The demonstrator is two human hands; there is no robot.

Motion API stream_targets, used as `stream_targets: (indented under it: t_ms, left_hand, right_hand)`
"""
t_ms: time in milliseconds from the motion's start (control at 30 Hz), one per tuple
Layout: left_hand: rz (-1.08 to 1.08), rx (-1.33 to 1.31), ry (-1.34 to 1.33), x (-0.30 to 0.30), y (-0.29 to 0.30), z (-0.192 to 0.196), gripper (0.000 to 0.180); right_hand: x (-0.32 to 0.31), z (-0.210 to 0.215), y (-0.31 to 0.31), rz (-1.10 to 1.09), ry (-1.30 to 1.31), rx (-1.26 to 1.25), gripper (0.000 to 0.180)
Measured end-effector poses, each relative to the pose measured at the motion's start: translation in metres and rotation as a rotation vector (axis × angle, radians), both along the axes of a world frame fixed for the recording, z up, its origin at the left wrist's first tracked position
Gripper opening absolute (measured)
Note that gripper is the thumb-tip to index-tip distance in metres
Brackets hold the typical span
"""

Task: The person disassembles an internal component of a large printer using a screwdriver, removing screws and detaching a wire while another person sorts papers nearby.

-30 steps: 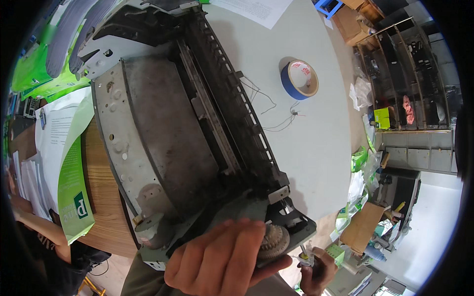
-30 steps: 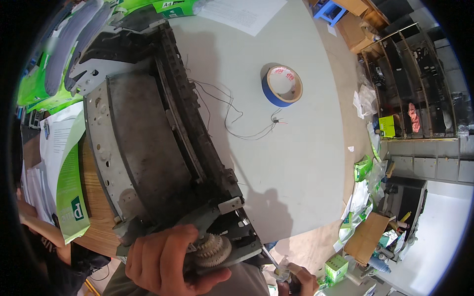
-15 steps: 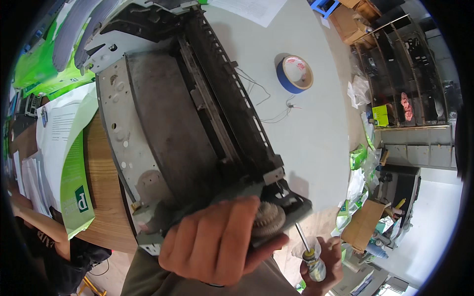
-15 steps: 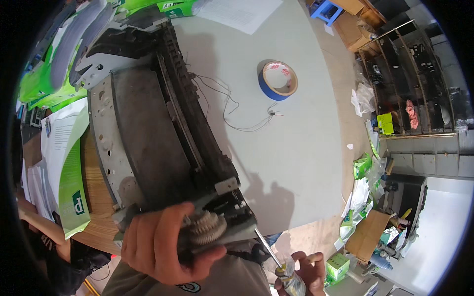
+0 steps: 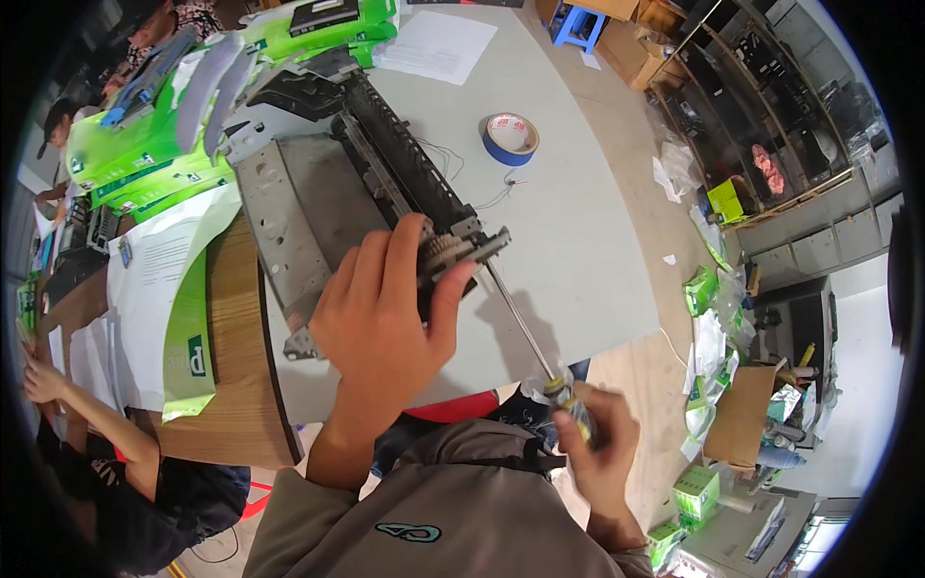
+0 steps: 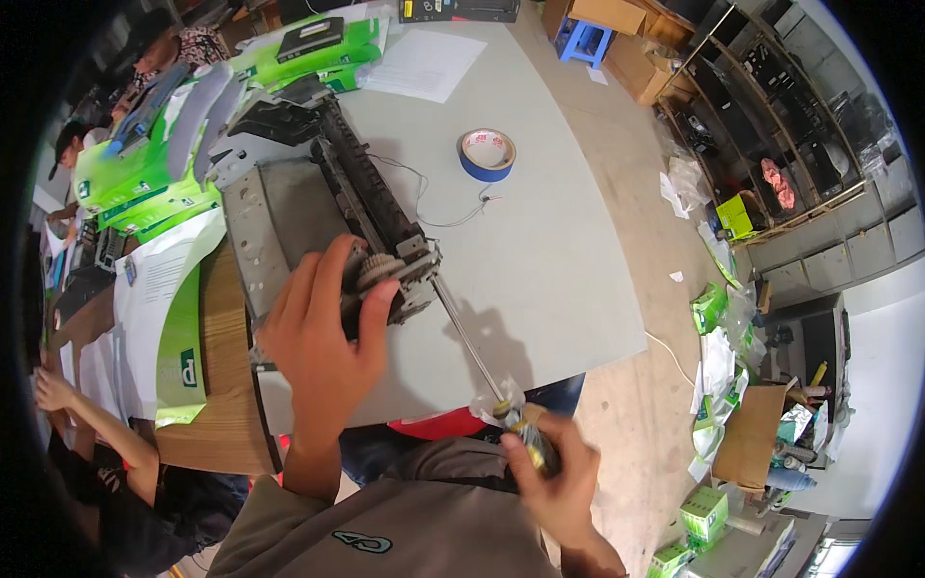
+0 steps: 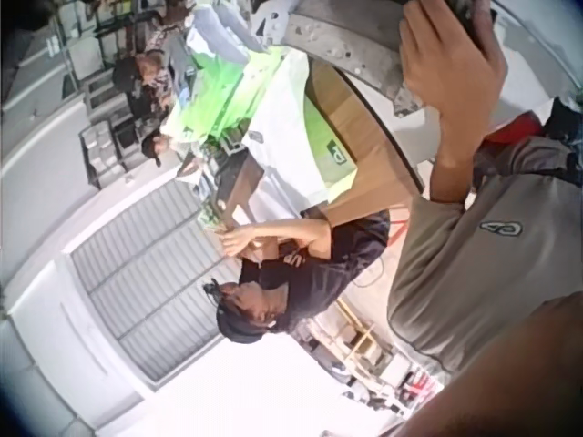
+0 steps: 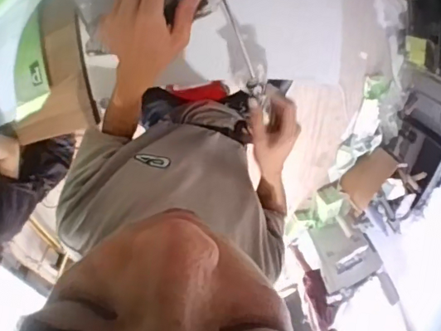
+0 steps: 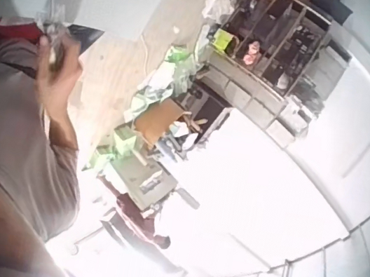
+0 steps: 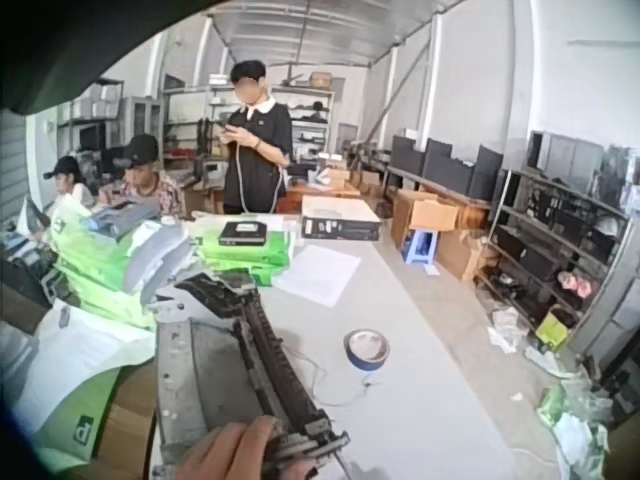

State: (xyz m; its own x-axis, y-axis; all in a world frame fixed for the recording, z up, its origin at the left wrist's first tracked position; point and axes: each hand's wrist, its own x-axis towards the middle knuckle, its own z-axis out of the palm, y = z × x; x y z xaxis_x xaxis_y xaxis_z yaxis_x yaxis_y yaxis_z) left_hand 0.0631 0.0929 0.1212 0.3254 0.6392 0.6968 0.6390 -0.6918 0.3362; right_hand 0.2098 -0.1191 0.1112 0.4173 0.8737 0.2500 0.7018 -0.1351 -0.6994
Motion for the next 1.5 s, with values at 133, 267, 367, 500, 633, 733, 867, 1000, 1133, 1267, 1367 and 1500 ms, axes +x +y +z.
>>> stream_targets:
  t_ms: [133,267,367,500,633,733,867,1000,1133,1267,1367,1500]
  left_hand:
    - [0.004,0.070,-0.049,0.002,-0.002,-0.001,0.043]
    - [-0.001,0.114,-0.115,0.000,-0.030,0.008,0.037]
    - [-0.202,-0.013,-0.213,-0.024,-0.095,-0.009,0.038]
    - [-0.539,-0.947,-0.727,0.019,-0.107,-0.053,0.033]
    - [-0.771,-1.603,-1.045,0.040,-0.090,-0.045,0.027]
    - [-0.907,-1.565,-1.050,0.041,-0.076,-0.070,0.023]
    - [-0.841,-1.549,-1.031,0.042,-0.077,-0.069,0.020]
    - [-0.760,-1.547,-1.056,0.044,-0.079,-0.072,0.020]
    - [-0.706,-1.527,-1.075,0.047,-0.080,-0.071,0.021]
    - [-0.697,-1.509,-1.038,0.045,-0.078,-0.069,0.021]
    - [-0.702,-1.490,-1.052,0.049,-0.078,-0.071,0.021]
    - [-0.713,-1.495,-1.062,0.055,-0.078,-0.065,0.025]
  right_hand:
    - [0.019,-0.007,-0.002,-0.023,1.821,-0.081,0.024]
    - [0.002,-0.025,-0.011,0.120,2.334,0.073,0.026]
    - [0.004,-0.018,-0.011,0.087,2.286,0.060,0.027]
    - [0.009,-0.010,-0.012,0.065,2.116,0.033,0.029]
    - [0.011,-0.009,-0.015,0.049,1.838,0.035,0.033]
    - [0.010,0.002,-0.018,0.093,1.617,0.109,0.036]
    - [0.005,-0.002,-0.029,0.120,0.627,0.025,0.044]
    - [0.009,-0.021,-0.032,0.185,0.202,-0.052,0.053]
    - [0.002,-0.028,-0.033,0.180,0.281,0.125,0.053]
    - [0.007,-0.033,-0.025,0.171,0.145,0.197,0.050]
    - [0.018,-0.010,-0.022,0.142,0.694,0.011,0.048]
    - [0.038,-0.008,-0.026,0.248,1.667,-0.165,0.052]
